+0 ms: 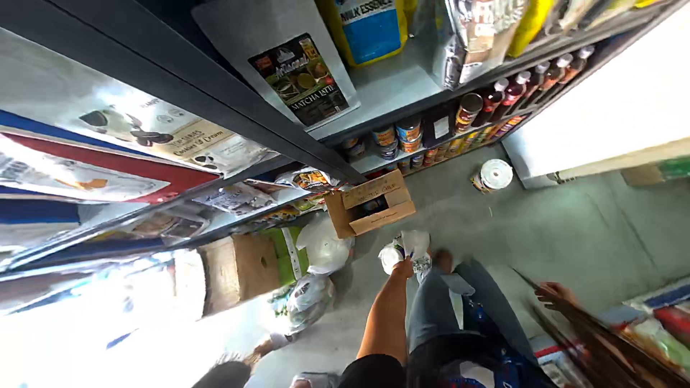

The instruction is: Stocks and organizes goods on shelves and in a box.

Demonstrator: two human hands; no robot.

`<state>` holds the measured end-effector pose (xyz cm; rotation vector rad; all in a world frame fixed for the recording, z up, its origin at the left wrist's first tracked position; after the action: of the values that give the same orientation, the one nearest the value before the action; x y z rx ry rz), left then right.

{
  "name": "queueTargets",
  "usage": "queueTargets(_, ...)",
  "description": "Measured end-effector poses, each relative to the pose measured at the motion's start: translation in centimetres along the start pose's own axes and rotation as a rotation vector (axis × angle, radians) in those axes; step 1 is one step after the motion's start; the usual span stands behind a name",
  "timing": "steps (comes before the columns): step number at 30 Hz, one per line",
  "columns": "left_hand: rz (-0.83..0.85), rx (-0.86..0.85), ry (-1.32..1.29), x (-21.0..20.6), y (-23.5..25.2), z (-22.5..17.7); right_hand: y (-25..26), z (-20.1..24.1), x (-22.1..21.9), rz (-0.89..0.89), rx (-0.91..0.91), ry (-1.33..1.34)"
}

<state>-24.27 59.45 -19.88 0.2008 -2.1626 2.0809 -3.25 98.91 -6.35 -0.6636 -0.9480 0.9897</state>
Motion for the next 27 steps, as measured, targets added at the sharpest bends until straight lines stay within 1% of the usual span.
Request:
queueTargets(2, 0.002, 0.027, -0.040, 0.3, -0.1, -0.4, -0.2, 4.8, -1.3, 0.106, -0.040, -0.141)
queueTargets(3, -0.003, 0.043, -0.062, 0.6, -0.1, -0.5, 0.6, 6.4, -1.9, 0.175, -0.053, -0.231)
queueTargets(4, -0.010, 0.059, -0.079, 0.9, 0.0, -0.4, 2.7, 6.7, -2.2, 0.255, -0.030, -0.344)
queueTargets(6, -0.017, 0.094, -0.102, 1.0, 0.9, 0.0, 8.5, 6.2, -2.6, 0.381, 0.075, -0.562)
queueTargets(7, -0.028, 0.108, -0.112, 1.1, 1.6, 0.1, 10.6, 7.7, -2.9, 0.441, 0.115, -0.666)
queueTargets(9, -0.079, 0.152, -0.179, 1.3, 4.1, 0.7, 13.9, 12.9, -4.4, 0.512, 0.241, -0.840)
queueTargets(10, -0.103, 0.188, -0.268, 1.1, 5.0, 1.1, 15.2, 15.7, -5.3, 0.531, 0.307, -0.897)
queueTargets(13, -0.226, 0.318, -0.677, 1.5, 7.7, 2.0, 20.1, 23.9, -8.8, 0.506, 0.506, -0.970)
queueTargets(15, -0.303, 0.391, -0.951, 1.3, 9.6, 2.9, 22.7, 27.7, -12.4, 0.510, 0.633, -0.968)
queueTargets(16, -0.318, 0.417, -1.006, 1.3, 10.6, 3.1, 23.4, 29.4, -14.4, 0.524, 0.683, -0.964)
queueTargets(18, -0.292, 0.432, -0.946, 2.4, 12.5, 3.4, 23.8, 32.6, -19.0, 0.553, 0.800, -0.963)
queueTargets(20, -0.232, 0.421, -0.804, 3.2, 14.8, 3.5, 23.7, 34.3, -24.0, 0.586, 0.965, -0.975)
queueTargets(22, -0.164, 0.382, -0.667, 3.9, 17.4, 2.8, 23.7, 34.5, -28.7, 0.610, 1.155, -0.979)
queueTargets(25, -0.050, 0.241, -0.316, 3.7, 21.8, 1.0, 23.9, 32.9, -34.8, 0.601, 1.476, -0.845)
queueTargets(27, -0.067, 0.195, -0.260, 3.6, 23.7, 0.8, 24.4, 31.7, -37.5, 0.575, 1.639, -0.714)
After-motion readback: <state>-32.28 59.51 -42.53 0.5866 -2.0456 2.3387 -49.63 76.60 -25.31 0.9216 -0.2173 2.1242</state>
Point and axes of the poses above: each hand's wrist, its own y-axis towards the middle knuckle, its own x-axis out of the back of the hand, z = x × y, the point moved 9 cm from there along y, towards the middle knuckle, and after that the axes turned 8 degrees about x, right-handed, at the moved point
